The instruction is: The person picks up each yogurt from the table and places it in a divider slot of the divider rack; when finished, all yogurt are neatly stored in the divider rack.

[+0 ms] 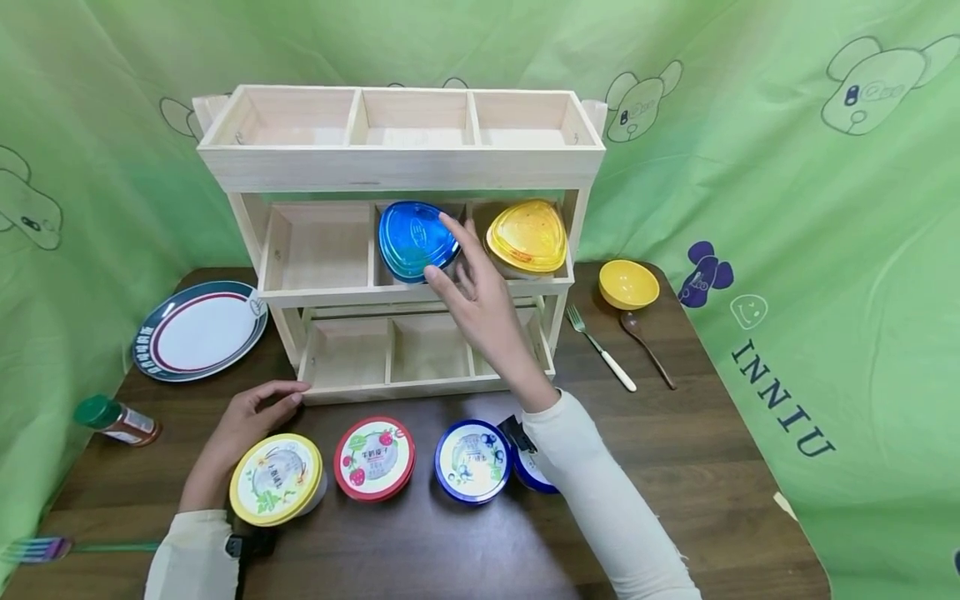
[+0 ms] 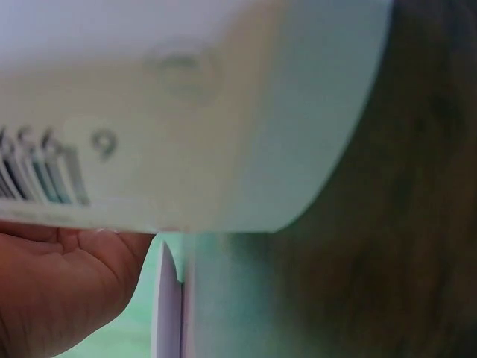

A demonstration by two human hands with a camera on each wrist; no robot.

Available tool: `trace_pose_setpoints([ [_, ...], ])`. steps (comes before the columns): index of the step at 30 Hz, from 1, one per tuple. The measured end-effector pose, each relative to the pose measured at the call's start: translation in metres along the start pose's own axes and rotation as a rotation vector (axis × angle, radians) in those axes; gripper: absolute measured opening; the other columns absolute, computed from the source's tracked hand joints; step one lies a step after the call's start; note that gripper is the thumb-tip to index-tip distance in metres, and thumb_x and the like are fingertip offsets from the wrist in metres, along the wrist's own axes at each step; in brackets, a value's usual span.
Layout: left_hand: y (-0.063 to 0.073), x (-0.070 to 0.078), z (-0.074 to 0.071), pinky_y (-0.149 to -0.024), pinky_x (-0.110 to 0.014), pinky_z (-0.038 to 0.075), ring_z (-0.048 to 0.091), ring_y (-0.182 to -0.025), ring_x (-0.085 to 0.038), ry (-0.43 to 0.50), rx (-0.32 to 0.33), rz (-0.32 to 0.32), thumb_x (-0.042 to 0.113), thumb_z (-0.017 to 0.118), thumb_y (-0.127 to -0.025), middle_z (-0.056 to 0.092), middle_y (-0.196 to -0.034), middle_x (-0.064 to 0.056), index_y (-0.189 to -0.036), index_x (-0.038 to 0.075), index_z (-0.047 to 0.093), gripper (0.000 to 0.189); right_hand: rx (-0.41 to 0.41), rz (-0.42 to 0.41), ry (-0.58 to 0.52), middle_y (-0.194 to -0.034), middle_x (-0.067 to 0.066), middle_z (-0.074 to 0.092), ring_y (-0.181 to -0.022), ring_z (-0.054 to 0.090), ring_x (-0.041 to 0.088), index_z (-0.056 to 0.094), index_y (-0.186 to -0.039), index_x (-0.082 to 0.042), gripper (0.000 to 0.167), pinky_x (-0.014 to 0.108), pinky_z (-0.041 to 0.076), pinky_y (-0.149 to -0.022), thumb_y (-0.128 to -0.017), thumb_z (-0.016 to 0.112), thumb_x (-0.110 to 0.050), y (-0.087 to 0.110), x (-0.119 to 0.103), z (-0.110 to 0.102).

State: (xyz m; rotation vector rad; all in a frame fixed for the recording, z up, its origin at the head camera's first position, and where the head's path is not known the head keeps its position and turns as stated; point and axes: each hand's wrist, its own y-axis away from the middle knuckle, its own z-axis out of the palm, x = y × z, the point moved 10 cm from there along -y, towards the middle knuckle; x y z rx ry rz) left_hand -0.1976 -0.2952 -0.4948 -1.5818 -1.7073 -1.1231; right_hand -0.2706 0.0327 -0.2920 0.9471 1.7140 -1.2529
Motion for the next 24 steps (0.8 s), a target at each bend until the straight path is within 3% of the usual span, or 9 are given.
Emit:
trace_pose_setpoints([
  [6, 0.001, -0.001, 0.001, -0.090, -0.013, 0.049, 0.056, -0.113, 0.003, 0.026, -0.012, -0.009, 0.028, 0.061, -0.114, 0.066, -0.144, -0.018, -0.145, 0.002, 0.067, 0.041, -0.048, -0.025, 0.018, -0.179, 0.008, 0.023, -0.163, 0.024, 0.018, 0.035, -0.171, -0.016, 0.067, 0.038, 0.038, -0.122, -0.111, 0.065, -0.019, 0.017, -0.022, -0.009],
  [10, -0.001, 0.001, 0.000, -0.089, -0.013, 0.049, 0.057, -0.112, 0.004, 0.041, -0.007, 0.010, 0.027, 0.062, -0.114, 0.068, -0.139, -0.015, -0.144, 0.001, 0.067, 0.041, -0.067, -0.059, -0.020, -0.177, 0.003, 0.030, -0.160, 0.033, 0.019, 0.032, -0.172, -0.013, 0.068, 0.042, 0.040, -0.122, -0.111, 0.063, -0.012, 0.027, -0.037, -0.026],
  [13, -0.001, 0.002, -0.001, -0.089, -0.013, 0.049, 0.057, -0.112, 0.004, 0.036, -0.006, 0.019, 0.028, 0.062, -0.113, 0.069, -0.138, -0.012, -0.143, 0.000, 0.067, 0.041, -0.059, -0.086, -0.047, -0.175, 0.008, 0.034, -0.158, 0.038, 0.024, 0.031, -0.171, -0.009, 0.067, 0.045, 0.039, -0.123, -0.111, 0.060, -0.006, 0.037, -0.043, -0.044],
  [19, -0.001, 0.001, -0.002, -0.089, -0.013, 0.048, 0.055, -0.113, 0.004, 0.013, -0.004, 0.020, 0.030, 0.062, -0.113, 0.069, -0.138, -0.008, -0.144, 0.002, 0.068, 0.042, 0.022, -0.094, -0.116, -0.168, 0.013, 0.046, -0.151, 0.049, 0.036, 0.034, -0.169, -0.007, 0.064, 0.041, 0.046, -0.118, -0.110, 0.056, -0.001, 0.056, -0.044, -0.089],
  [24, -0.002, -0.002, -0.001, -0.090, -0.013, 0.048, 0.055, -0.115, 0.006, 0.021, -0.006, 0.015, 0.031, 0.063, -0.113, 0.069, -0.138, -0.004, -0.144, 0.002, 0.068, 0.043, 0.138, -0.052, -0.145, -0.164, 0.013, 0.050, -0.150, 0.049, 0.038, 0.037, -0.168, -0.009, 0.058, 0.038, 0.047, -0.116, -0.112, 0.053, -0.003, 0.074, -0.032, -0.127],
])
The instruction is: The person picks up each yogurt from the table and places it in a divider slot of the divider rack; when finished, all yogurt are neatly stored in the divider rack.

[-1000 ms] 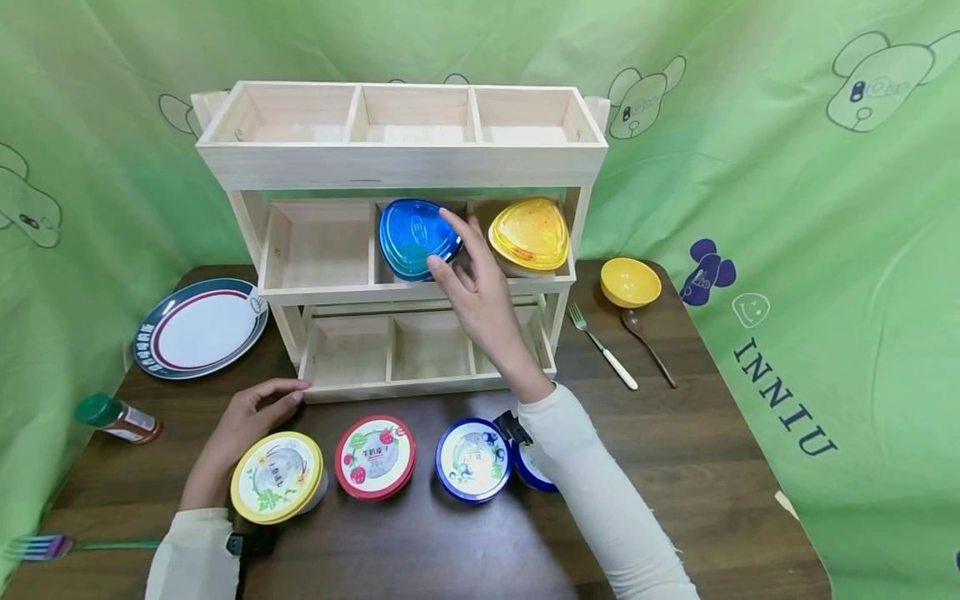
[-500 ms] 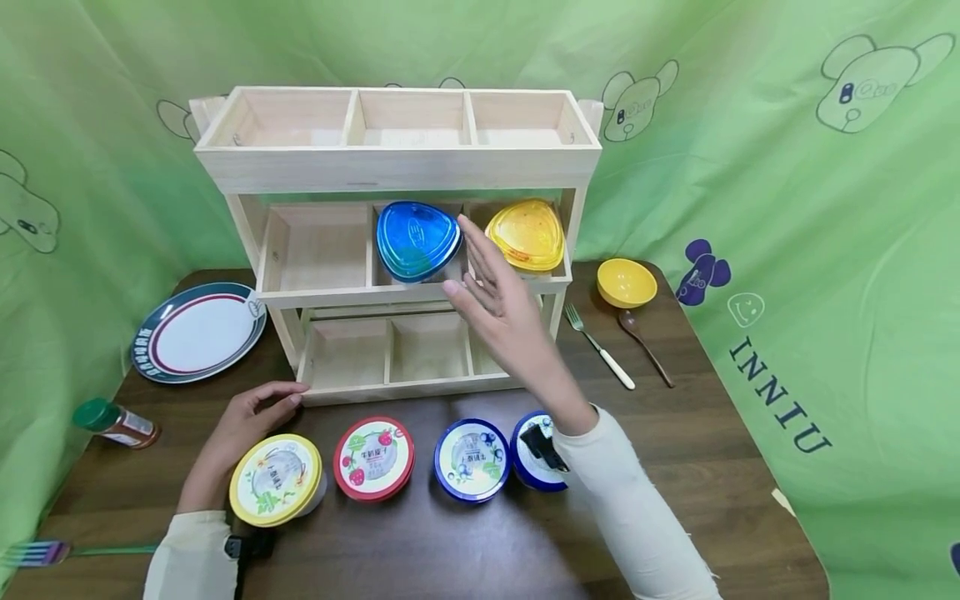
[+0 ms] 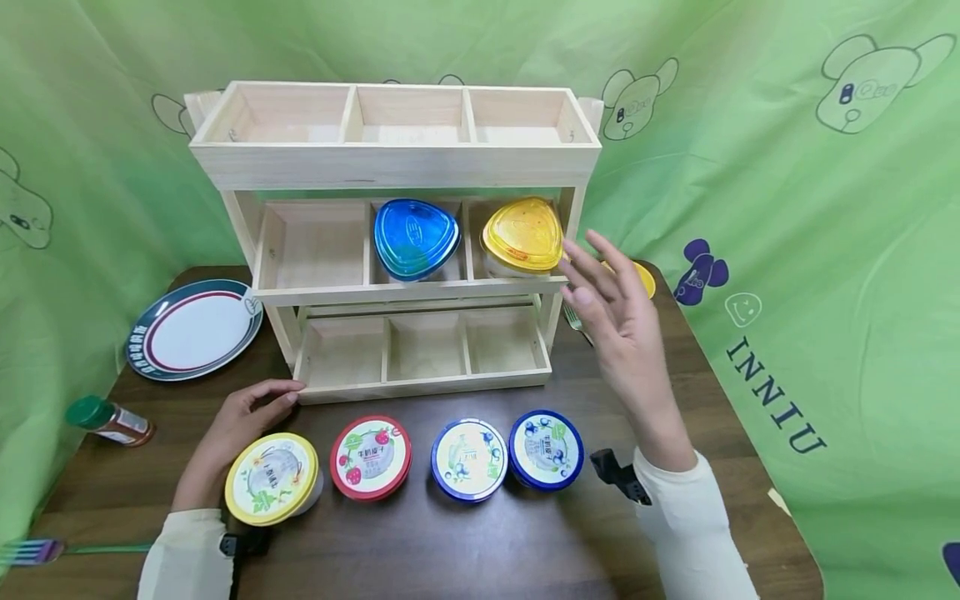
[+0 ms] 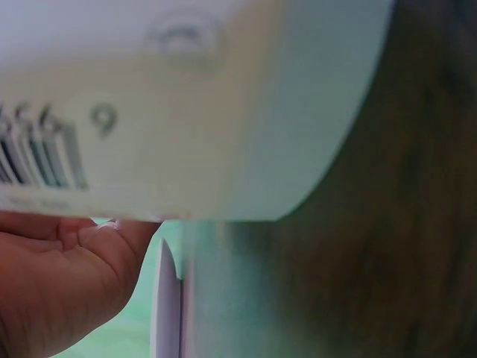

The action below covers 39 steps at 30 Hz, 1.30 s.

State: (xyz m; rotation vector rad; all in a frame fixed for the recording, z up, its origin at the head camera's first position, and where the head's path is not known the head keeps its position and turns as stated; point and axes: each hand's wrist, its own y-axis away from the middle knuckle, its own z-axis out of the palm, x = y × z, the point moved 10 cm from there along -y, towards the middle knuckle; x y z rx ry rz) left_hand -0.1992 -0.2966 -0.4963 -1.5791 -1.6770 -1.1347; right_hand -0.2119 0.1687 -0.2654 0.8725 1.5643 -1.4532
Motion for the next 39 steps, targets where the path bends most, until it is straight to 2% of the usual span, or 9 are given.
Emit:
trace_pose_setpoints([
  [5, -0.001, -0.001, 0.001, -0.090, -0.013, 0.049, 0.055, -0.114, 0.006, 0.013, -0.004, -0.008, 0.031, 0.063, -0.113, 0.070, -0.137, -0.001, -0.144, 0.002, 0.068, 0.043, 0.106, 0.052, -0.014, -0.163, 0.017, 0.051, -0.150, 0.050, 0.036, 0.042, -0.165, -0.012, 0.053, 0.034, 0.048, -0.115, -0.114, 0.052, -0.007, 0.024, 0.010, -0.034],
  [9, -0.001, -0.003, 0.001, -0.089, -0.014, 0.050, 0.056, -0.113, 0.005, 0.015, -0.007, -0.015, 0.030, 0.062, -0.113, 0.068, -0.141, -0.007, -0.145, 0.002, 0.067, 0.043, 0.171, 0.090, 0.004, -0.161, 0.021, 0.051, -0.147, 0.053, 0.031, 0.044, -0.164, -0.011, 0.051, 0.033, 0.048, -0.114, -0.114, 0.052, -0.007, 0.043, 0.020, -0.055],
  [14, 0.000, -0.006, 0.003, -0.089, -0.014, 0.049, 0.055, -0.114, 0.005, 0.006, -0.015, -0.041, 0.031, 0.061, -0.114, 0.064, -0.147, -0.015, -0.147, 0.003, 0.066, 0.044, 0.204, 0.149, 0.063, -0.160, 0.020, 0.053, -0.145, 0.056, 0.025, 0.044, -0.164, -0.011, 0.050, 0.029, 0.050, -0.112, -0.115, 0.051, -0.007, 0.063, 0.039, -0.075],
  [18, 0.000, -0.005, 0.004, -0.089, -0.014, 0.050, 0.056, -0.113, 0.005, 0.019, -0.018, -0.030, 0.030, 0.062, -0.113, 0.067, -0.144, -0.011, -0.146, 0.002, 0.066, 0.043, 0.210, 0.175, 0.104, -0.161, 0.021, 0.052, -0.144, 0.056, 0.020, 0.044, -0.163, -0.009, 0.049, 0.025, 0.050, -0.110, -0.115, 0.051, -0.007, 0.077, 0.053, -0.086],
  [22, 0.000, -0.002, 0.003, -0.089, -0.013, 0.051, 0.057, -0.112, 0.006, 0.028, -0.012, -0.010, 0.028, 0.063, -0.113, 0.069, -0.138, -0.004, -0.145, 0.000, 0.067, 0.042, 0.217, 0.206, 0.109, -0.160, 0.019, 0.053, -0.140, 0.058, 0.015, 0.046, -0.162, -0.008, 0.047, 0.023, 0.049, -0.109, -0.115, 0.051, -0.007, 0.092, 0.067, -0.091],
  [28, 0.001, -0.001, 0.004, -0.089, -0.013, 0.050, 0.056, -0.112, 0.007, 0.014, -0.019, -0.017, 0.030, 0.062, -0.114, 0.065, -0.146, -0.016, -0.147, 0.002, 0.066, 0.044, 0.218, 0.260, 0.101, -0.153, 0.006, 0.060, -0.137, 0.060, 0.010, 0.045, -0.161, -0.002, 0.047, 0.024, 0.049, -0.109, -0.115, 0.052, -0.007, 0.117, 0.089, -0.091],
  [34, 0.000, 0.000, 0.001, -0.089, -0.014, 0.050, 0.057, -0.112, 0.005, 0.026, -0.021, -0.013, 0.030, 0.061, -0.114, 0.067, -0.142, -0.010, -0.146, 0.000, 0.065, 0.044, 0.203, 0.300, 0.076, -0.149, 0.000, 0.063, -0.135, 0.060, 0.005, 0.041, -0.160, 0.007, 0.047, 0.025, 0.050, -0.109, -0.115, 0.051, -0.005, 0.141, 0.111, -0.086],
  [39, 0.000, -0.003, 0.002, -0.089, -0.014, 0.050, 0.055, -0.115, 0.002, 0.018, -0.032, -0.036, 0.030, 0.060, -0.114, 0.063, -0.148, -0.018, -0.148, 0.002, 0.065, 0.044, 0.176, 0.344, 0.123, -0.146, -0.010, 0.064, -0.132, 0.061, 0.003, 0.043, -0.156, 0.011, 0.045, 0.026, 0.051, -0.107, -0.114, 0.053, -0.003, 0.158, 0.127, -0.077],
])
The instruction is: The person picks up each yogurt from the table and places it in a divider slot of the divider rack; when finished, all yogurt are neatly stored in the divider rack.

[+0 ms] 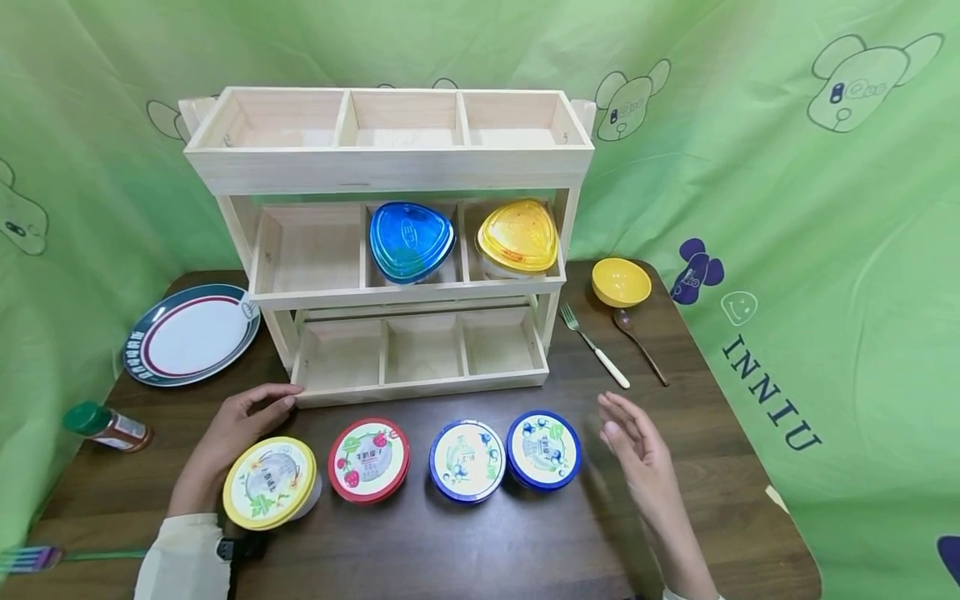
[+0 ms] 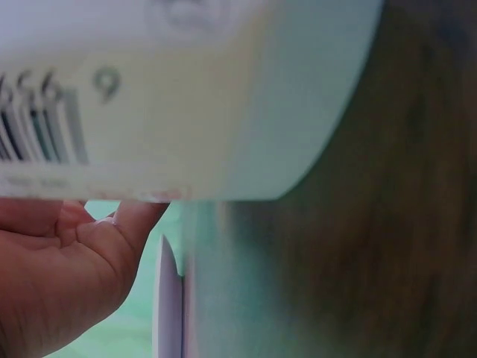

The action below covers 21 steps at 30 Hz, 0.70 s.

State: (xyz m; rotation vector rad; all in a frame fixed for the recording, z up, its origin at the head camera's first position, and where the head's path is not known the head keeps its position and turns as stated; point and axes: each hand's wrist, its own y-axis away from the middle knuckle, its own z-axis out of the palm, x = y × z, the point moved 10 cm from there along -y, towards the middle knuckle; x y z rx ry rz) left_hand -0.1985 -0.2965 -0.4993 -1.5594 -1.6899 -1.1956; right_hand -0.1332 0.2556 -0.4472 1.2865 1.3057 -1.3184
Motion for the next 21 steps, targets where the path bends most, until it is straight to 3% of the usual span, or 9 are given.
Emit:
trace_pose_setpoints([
  [3, 0.000, 0.000, 0.000, -0.090, -0.014, 0.049, 0.055, -0.115, 0.003, -0.002, 0.003, 0.004, 0.031, 0.061, -0.114, 0.064, -0.147, -0.016, -0.147, 0.002, 0.065, 0.045, -0.015, 0.026, 0.023, -0.147, -0.010, 0.063, -0.133, 0.061, 0.005, 0.048, -0.153, 0.010, 0.043, 0.023, 0.051, -0.106, -0.113, 0.055, -0.004, 0.006, 0.009, 0.007],
  [10, -0.001, 0.004, 0.000, -0.090, -0.013, 0.049, 0.056, -0.113, 0.006, 0.011, 0.009, 0.021, 0.030, 0.064, -0.113, 0.069, -0.137, 0.002, -0.145, 0.000, 0.066, 0.044, -0.021, 0.093, 0.019, -0.152, 0.000, 0.063, -0.134, 0.061, 0.004, 0.056, -0.150, 0.006, 0.040, 0.019, 0.047, -0.108, -0.112, 0.060, -0.006, 0.018, 0.020, 0.022],
  [17, -0.002, 0.001, -0.002, -0.090, -0.014, 0.047, 0.053, -0.119, 0.000, -0.030, 0.006, -0.003, 0.032, 0.061, -0.114, 0.064, -0.147, -0.016, -0.148, 0.003, 0.065, 0.045, -0.033, 0.106, -0.011, -0.159, 0.019, 0.055, -0.138, 0.055, -0.001, 0.062, -0.142, 0.008, 0.034, 0.018, 0.043, -0.111, -0.111, 0.061, -0.005, 0.023, 0.023, 0.034],
  [21, -0.001, -0.001, 0.000, -0.090, -0.015, 0.047, 0.052, -0.120, -0.002, -0.032, -0.002, -0.018, 0.032, 0.060, -0.114, 0.062, -0.150, -0.019, -0.149, 0.003, 0.064, 0.045, -0.067, 0.138, -0.012, -0.160, 0.027, 0.050, -0.136, 0.055, -0.004, 0.064, -0.139, 0.010, 0.033, 0.017, 0.045, -0.108, -0.110, 0.063, -0.004, 0.026, 0.028, 0.041],
])
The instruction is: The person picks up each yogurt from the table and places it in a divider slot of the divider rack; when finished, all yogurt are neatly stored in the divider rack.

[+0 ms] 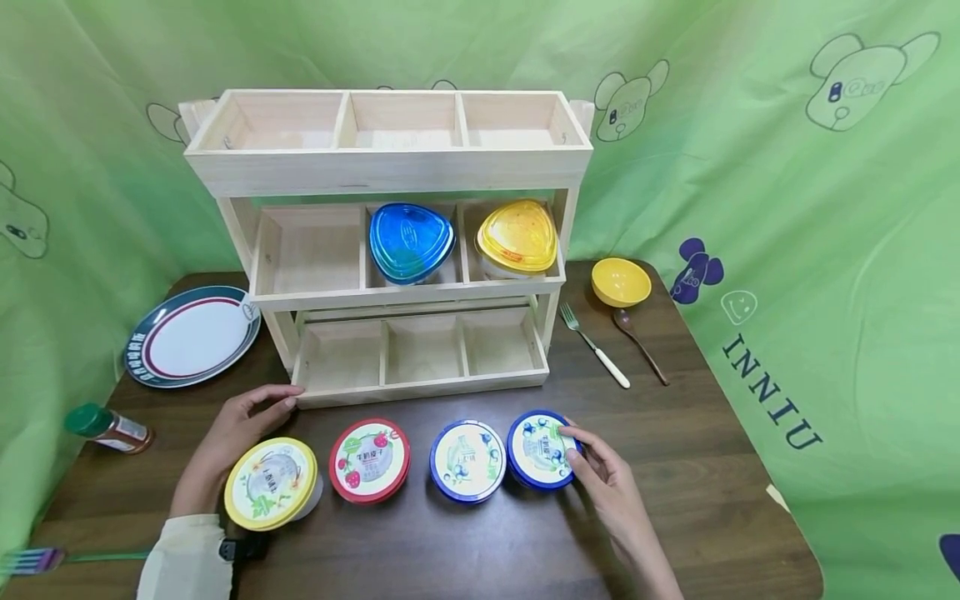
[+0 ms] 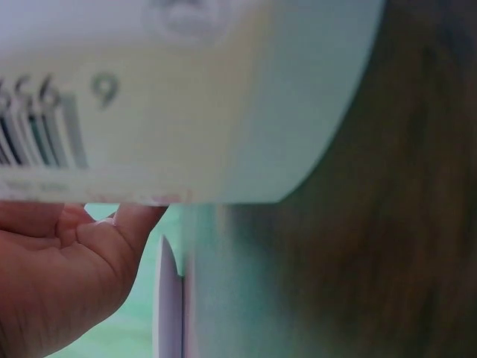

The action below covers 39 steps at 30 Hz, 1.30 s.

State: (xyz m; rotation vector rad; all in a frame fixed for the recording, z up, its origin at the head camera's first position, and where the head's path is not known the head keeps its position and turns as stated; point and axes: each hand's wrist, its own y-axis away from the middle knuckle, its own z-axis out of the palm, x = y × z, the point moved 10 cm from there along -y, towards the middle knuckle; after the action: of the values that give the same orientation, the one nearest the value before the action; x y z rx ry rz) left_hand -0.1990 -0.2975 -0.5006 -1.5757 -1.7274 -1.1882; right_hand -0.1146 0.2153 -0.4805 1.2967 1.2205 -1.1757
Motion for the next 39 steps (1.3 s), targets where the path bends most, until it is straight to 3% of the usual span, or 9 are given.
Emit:
trace_pose_setpoints([
  [12, 0.001, 0.002, 0.004, -0.098, -0.026, 0.046, 0.051, -0.131, -0.017, 0.009, 0.006, 0.000, 0.034, 0.063, -0.113, 0.064, -0.148, -0.017, -0.147, 0.003, 0.065, 0.046, -0.014, 0.076, 0.031, -0.146, 0.026, 0.060, -0.119, 0.065, 0.009, 0.064, -0.142, 0.004, 0.034, 0.020, 0.053, -0.098, -0.109, 0.063, -0.003, -0.001, 0.008, 0.004],
  [18, 0.002, 0.003, 0.002, -0.096, -0.022, 0.046, 0.052, -0.125, -0.005, 0.008, 0.022, 0.024, 0.032, 0.065, -0.112, 0.067, -0.144, -0.012, -0.146, 0.002, 0.066, 0.045, -0.008, 0.091, 0.027, -0.142, 0.025, 0.063, -0.114, 0.067, 0.011, 0.064, -0.143, 0.003, 0.034, 0.023, 0.056, -0.094, -0.109, 0.062, -0.003, 0.000, 0.008, 0.005],
  [23, 0.002, 0.006, 0.001, -0.091, -0.012, 0.048, 0.054, -0.117, 0.007, 0.041, 0.026, 0.052, 0.028, 0.067, -0.111, 0.071, -0.136, 0.001, -0.144, 0.001, 0.067, 0.043, 0.004, 0.071, 0.056, -0.143, 0.025, 0.064, -0.115, 0.067, 0.009, 0.065, -0.143, 0.003, 0.034, 0.022, 0.056, -0.094, -0.110, 0.062, -0.005, 0.000, 0.001, -0.001],
  [26, 0.003, 0.006, 0.001, -0.090, -0.012, 0.049, 0.055, -0.114, 0.008, 0.058, 0.027, 0.059, 0.026, 0.066, -0.111, 0.071, -0.132, 0.006, -0.143, -0.001, 0.067, 0.042, 0.019, 0.035, 0.075, -0.143, 0.021, 0.065, -0.118, 0.066, 0.007, 0.065, -0.143, 0.002, 0.034, 0.020, 0.054, -0.096, -0.110, 0.063, -0.007, -0.001, -0.007, -0.008],
  [33, 0.001, 0.008, -0.001, -0.091, -0.012, 0.050, 0.056, -0.113, 0.010, 0.061, 0.030, 0.083, 0.026, 0.066, -0.111, 0.070, -0.128, 0.015, -0.143, -0.002, 0.067, 0.042, 0.085, -0.002, 0.012, -0.130, -0.006, 0.073, -0.114, 0.068, 0.007, 0.062, -0.145, 0.005, 0.035, 0.022, 0.058, -0.092, -0.111, 0.061, -0.006, -0.005, -0.024, -0.034],
  [39, 0.001, 0.006, -0.002, -0.090, -0.013, 0.051, 0.057, -0.113, 0.009, 0.070, 0.028, 0.079, 0.025, 0.066, -0.111, 0.070, -0.127, 0.016, -0.143, -0.002, 0.067, 0.041, 0.117, -0.059, -0.068, -0.128, -0.005, 0.074, -0.110, 0.071, 0.011, 0.061, -0.146, 0.006, 0.035, 0.026, 0.061, -0.090, -0.112, 0.058, -0.002, -0.009, -0.046, -0.053],
])
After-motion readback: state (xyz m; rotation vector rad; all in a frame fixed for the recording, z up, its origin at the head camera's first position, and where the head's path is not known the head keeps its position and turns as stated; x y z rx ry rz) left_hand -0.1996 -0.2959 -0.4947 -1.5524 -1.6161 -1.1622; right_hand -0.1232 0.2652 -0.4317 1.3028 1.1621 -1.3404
